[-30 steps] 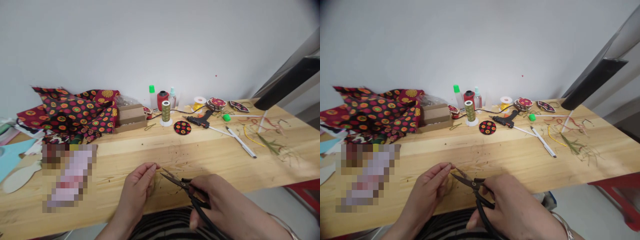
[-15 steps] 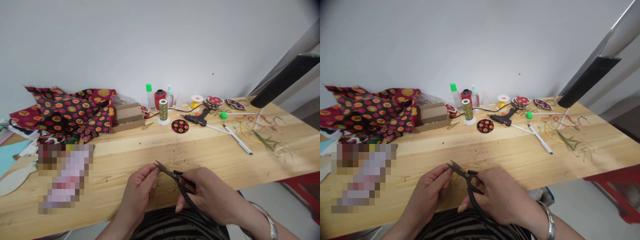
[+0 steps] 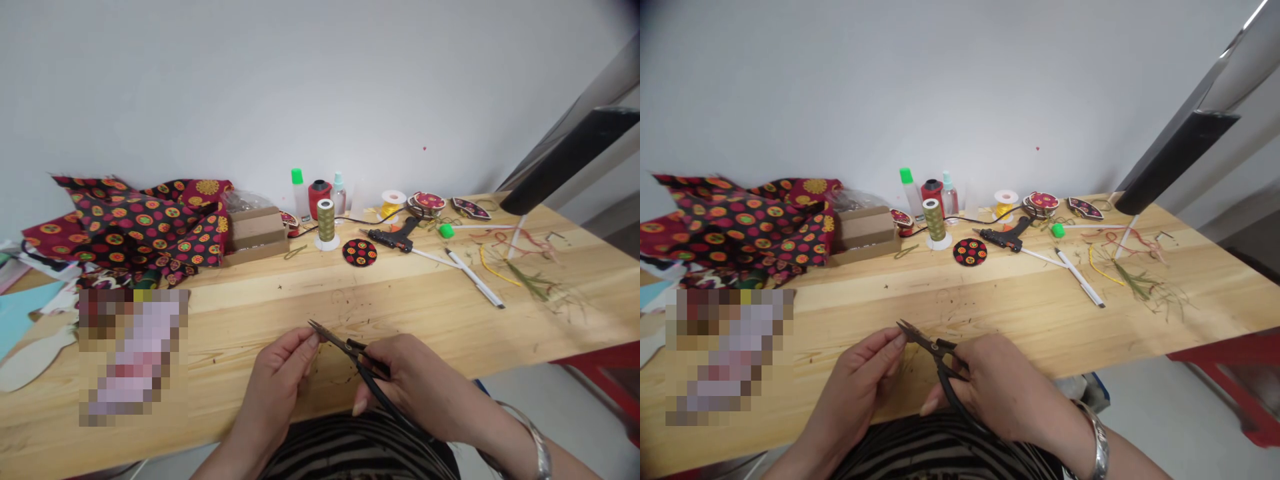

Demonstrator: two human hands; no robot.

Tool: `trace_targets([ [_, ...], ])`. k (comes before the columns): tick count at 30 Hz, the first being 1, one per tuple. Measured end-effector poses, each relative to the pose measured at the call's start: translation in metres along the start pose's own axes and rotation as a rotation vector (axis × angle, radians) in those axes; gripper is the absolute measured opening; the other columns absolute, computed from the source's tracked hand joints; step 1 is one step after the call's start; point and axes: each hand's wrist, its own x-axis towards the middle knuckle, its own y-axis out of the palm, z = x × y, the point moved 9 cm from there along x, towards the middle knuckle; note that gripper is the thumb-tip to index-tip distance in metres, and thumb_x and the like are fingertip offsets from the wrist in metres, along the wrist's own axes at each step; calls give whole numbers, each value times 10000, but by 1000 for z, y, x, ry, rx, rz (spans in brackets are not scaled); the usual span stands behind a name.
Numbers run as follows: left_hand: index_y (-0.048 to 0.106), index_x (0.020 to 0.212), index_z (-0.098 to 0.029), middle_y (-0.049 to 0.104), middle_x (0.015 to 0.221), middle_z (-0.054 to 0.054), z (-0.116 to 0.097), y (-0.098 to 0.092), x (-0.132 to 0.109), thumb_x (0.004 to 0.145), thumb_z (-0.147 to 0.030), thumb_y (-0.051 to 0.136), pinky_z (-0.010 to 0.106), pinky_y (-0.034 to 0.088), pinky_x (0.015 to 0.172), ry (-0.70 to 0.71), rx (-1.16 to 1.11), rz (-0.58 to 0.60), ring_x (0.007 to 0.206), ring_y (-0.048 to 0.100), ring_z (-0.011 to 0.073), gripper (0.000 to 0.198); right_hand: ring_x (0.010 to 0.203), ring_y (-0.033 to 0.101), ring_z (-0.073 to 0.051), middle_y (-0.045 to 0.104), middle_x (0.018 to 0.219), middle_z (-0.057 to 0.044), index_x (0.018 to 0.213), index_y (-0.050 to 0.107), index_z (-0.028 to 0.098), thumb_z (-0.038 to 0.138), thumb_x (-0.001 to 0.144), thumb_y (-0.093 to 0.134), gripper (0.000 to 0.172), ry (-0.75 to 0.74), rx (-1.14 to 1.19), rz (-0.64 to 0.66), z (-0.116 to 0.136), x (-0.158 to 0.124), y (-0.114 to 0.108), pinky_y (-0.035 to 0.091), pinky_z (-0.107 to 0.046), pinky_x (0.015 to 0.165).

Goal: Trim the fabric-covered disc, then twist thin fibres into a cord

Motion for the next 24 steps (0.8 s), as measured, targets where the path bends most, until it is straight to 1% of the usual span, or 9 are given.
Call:
trace_targets([
  [3, 635, 677, -160, 343, 467, -78, 0, -1, 0, 730, -365, 654, 163, 165, 388, 6, 1, -2, 435, 242, 52, 212, 600, 505, -102, 625, 634, 8, 673, 672, 162, 333, 783, 585, 222, -7, 9, -10, 0, 0, -1, 346, -194, 525],
  [6, 639, 710, -157, 338, 458, -83, 5, -3, 2, 725, -362, 658, 162, 154, 382, -11, -26, -16, 420, 234, 46, 206, 579, 472, -92, 599, 609, 16, 661, 658, 154, 307, 777, 589, 204, -7, 33, 0, -2, 0, 0, 323, -188, 500],
  [8, 643, 753, -156, 318, 439, -93, 9, -6, 4, 722, -369, 659, 164, 136, 373, -36, -72, -35, 399, 213, 43, 216, 547, 439, -79, 573, 580, 29, 653, 631, 149, 287, 768, 595, 183, 0, 79, 36, -5, -1, 5, 297, -180, 469],
  [10, 646, 797, -149, 300, 419, -104, 10, -9, 6, 717, -378, 660, 162, 133, 366, -44, -136, -64, 383, 195, 40, 242, 514, 404, -67, 547, 560, 40, 657, 597, 146, 279, 773, 586, 176, 10, 139, 100, -7, -2, 11, 276, -173, 444],
  [13, 640, 829, -145, 289, 412, -116, 5, -14, 9, 699, -356, 681, 151, 157, 361, -20, -244, -119, 372, 190, 33, 252, 492, 350, -55, 490, 539, 58, 649, 547, 147, 336, 757, 613, 227, 5, 168, 174, -9, -3, 19, 244, -167, 420],
  [15, 636, 826, -142, 308, 433, -112, -1, -18, 10, 685, -327, 699, 141, 179, 362, 5, -294, -157, 376, 209, 27, 241, 496, 301, -51, 417, 522, 73, 614, 504, 149, 384, 705, 666, 300, -45, 110, 191, -6, -2, 20, 208, -169, 412],
  [17, 634, 822, -139, 314, 450, -110, -6, -20, 11, 677, -305, 712, 134, 190, 362, 27, -324, -176, 384, 225, 25, 234, 504, 270, -50, 375, 523, 81, 599, 475, 151, 391, 668, 694, 332, -121, 12, 203, -1, -2, 21, 181, -176, 414],
  [20, 628, 805, -136, 292, 454, -113, -8, -21, 11, 676, -290, 717, 132, 188, 357, 44, -351, -171, 387, 222, 25, 220, 506, 279, -51, 399, 547, 83, 642, 508, 160, 417, 640, 711, 328, -195, -123, 223, 6, -5, 21, 185, -181, 425],
  [24, 627, 802, -137, 289, 462, -112, -7, -19, 11, 695, -281, 708, 132, 190, 364, 53, -388, -138, 392, 215, 22, 197, 497, 348, -61, 478, 564, 64, 681, 590, 166, 489, 639, 689, 340, -193, -188, 244, 15, -14, 16, 238, -188, 447],
])
